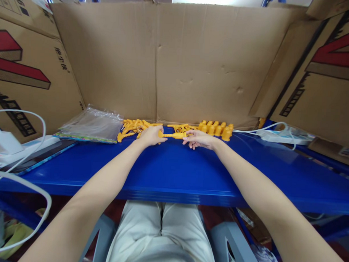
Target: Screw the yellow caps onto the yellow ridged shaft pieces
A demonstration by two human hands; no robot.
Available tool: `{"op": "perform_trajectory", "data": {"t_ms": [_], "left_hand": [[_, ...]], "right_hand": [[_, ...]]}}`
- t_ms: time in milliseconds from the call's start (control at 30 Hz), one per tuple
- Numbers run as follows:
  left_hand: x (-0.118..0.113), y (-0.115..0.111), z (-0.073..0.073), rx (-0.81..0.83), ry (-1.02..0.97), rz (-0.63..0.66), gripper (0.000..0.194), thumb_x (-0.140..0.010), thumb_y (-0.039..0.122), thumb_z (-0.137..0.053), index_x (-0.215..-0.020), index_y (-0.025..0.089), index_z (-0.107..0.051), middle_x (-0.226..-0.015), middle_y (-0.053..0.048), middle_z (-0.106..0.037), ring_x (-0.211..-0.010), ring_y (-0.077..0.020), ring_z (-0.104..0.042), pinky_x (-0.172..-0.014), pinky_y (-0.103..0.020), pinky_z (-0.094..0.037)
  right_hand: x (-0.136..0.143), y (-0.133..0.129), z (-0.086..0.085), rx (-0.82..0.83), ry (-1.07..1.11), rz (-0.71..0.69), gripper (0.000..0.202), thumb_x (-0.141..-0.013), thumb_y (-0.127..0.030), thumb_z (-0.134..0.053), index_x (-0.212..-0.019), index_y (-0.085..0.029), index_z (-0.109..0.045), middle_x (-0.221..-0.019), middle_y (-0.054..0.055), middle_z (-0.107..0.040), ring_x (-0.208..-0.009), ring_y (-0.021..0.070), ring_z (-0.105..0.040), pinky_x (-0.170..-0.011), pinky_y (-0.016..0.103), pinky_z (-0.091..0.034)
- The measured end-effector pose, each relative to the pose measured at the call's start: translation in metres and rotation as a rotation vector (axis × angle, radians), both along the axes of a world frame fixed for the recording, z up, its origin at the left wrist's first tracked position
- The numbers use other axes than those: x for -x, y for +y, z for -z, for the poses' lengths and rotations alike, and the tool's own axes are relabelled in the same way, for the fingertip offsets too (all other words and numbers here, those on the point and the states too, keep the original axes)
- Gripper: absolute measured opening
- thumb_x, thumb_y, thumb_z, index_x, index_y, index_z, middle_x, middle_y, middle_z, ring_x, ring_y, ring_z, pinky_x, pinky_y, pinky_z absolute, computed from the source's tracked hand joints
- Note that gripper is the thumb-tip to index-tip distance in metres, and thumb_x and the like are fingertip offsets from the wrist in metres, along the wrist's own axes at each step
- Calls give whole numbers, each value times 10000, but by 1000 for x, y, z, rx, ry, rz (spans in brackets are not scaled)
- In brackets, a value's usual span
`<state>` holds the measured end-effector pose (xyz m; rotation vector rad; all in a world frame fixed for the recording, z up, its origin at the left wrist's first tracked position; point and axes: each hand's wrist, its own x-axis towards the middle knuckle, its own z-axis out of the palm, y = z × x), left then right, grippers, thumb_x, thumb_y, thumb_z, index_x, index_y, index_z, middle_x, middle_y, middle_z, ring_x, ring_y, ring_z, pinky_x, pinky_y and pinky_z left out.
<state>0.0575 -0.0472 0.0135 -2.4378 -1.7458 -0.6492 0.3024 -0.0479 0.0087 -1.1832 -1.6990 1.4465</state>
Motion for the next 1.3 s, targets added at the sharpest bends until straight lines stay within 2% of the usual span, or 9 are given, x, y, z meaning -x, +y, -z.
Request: {"op": "perform_trajectory", "data": {"t_ms": [133, 267, 400, 467, 533, 600, 667, 933, 1300], "left_hand": [[2, 2, 2, -5, 3, 13, 314, -720, 470, -689, -898, 227, -599, -746, -7, -654, -756, -208, -610, -614, -268, -355], [2, 3, 2, -4, -2, 14, 316, -721, 479, -689, -888, 228, -597, -736, -6, -647, -746, -208, -607, -603, -268, -348], [1, 2, 2, -2, -11, 16, 321, -714, 478, -697, -888, 226, -600, -742, -7, -648, -745, -209, -605, -613, -271, -357], [1, 2, 2, -1, -16, 19, 322, -714, 480, -696, -887, 225, -600, -742, -7, -650, -744, -209, -606, -625, -273, -368], [1, 2, 2, 3, -23, 21, 325, -712, 483, -696, -885, 225, -598, -728, -3, -648, -732, -205, -603, -633, -274, -373], [1, 3, 2, 8, -31, 22, 329, -708, 484, -699, -883, 225, -595, -712, 3, -642, -720, -201, -597, -637, -273, -373], [1, 3, 2, 11, -43, 27, 329, -705, 483, -700, -880, 225, -594, -705, 6, -637, -718, -199, -593, -641, -271, -371], [1, 2, 2, 8, -65, 41, 311, -709, 479, -689, -858, 223, -597, -705, 4, -640, -723, -197, -594, -648, -271, -371], [1, 2, 1, 15, -64, 39, 329, -714, 490, -694, -878, 222, -597, -694, 10, -642, -692, -190, -589, -602, -266, -341]], "right_hand": [[2, 1, 1, 6, 0, -11, 239, -825, -366, -709, -846, -170, -574, -712, 38, -703, -453, 62, -552, -419, 158, -444], [6, -2, -2, 28, -34, -8, 382, -890, -523, -571, -766, -163, -592, -605, 45, -663, -380, 52, -489, -359, 154, -380], [6, -4, -3, 83, -58, -8, 459, -917, -574, -480, -794, -149, -600, -567, 51, -644, -350, 57, -472, -336, 160, -376], [3, -3, -2, 83, -23, -41, 390, -889, -547, -556, -855, -160, -591, -646, 52, -679, -400, 67, -529, -371, 161, -428], [0, 0, 0, 64, 32, -65, 304, -827, -430, -698, -952, -185, -568, -780, 41, -713, -498, 83, -609, -448, 172, -503], [-2, 3, 3, 32, 69, -76, 349, -770, -293, -775, -1011, -200, -541, -877, 31, -717, -577, 90, -654, -522, 182, -547], [-3, 6, 5, 13, 83, -77, 340, -770, -236, -772, -1004, -194, -529, -889, 32, -715, -588, 88, -659, -545, 184, -557], [2, 4, 4, 39, 84, -34, 138, -862, -222, -672, -935, -161, -573, -819, 49, -725, -537, 83, -636, -510, 173, -541], [4, 0, 1, 21, 43, -32, 240, -906, -347, -616, -839, -118, -638, -725, 74, -724, -488, 77, -615, -465, 147, -512]]}}
